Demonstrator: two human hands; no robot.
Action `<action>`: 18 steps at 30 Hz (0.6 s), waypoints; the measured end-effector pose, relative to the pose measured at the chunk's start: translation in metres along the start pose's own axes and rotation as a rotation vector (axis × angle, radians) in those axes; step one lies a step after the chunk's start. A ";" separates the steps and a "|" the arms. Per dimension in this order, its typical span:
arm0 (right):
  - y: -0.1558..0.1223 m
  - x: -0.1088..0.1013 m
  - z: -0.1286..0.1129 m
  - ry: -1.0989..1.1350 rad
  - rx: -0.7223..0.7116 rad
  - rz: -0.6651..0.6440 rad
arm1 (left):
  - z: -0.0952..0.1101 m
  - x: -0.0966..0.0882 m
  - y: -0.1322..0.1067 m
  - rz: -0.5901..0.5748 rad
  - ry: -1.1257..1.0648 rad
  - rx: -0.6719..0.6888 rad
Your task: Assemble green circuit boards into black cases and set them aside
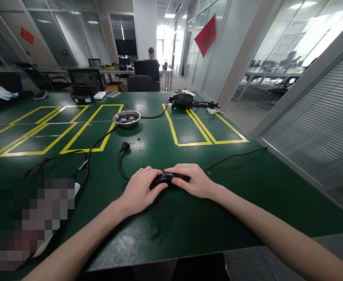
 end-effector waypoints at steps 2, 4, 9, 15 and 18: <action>0.000 0.001 -0.001 0.050 -0.010 -0.008 | -0.001 0.001 0.000 0.005 -0.018 -0.033; -0.001 0.002 0.000 0.058 0.017 0.001 | -0.001 0.001 -0.001 0.007 -0.030 -0.065; -0.001 0.001 0.001 -0.029 -0.071 -0.107 | 0.001 -0.001 -0.002 -0.028 -0.065 -0.113; -0.002 0.001 0.009 -0.053 -0.089 -0.180 | -0.003 -0.005 -0.004 0.142 -0.002 0.023; 0.000 -0.005 0.037 0.063 0.125 -0.007 | -0.004 -0.010 -0.007 0.287 0.101 0.152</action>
Point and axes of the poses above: each hand's wrist, its own y-axis towards the middle knuckle, its own x-axis out of the palm, z = x × y, the point moved 3 cm from there along y, towards the middle knuckle, and after that the axes turned 15 degrees about -y, right-handed, at the moved point
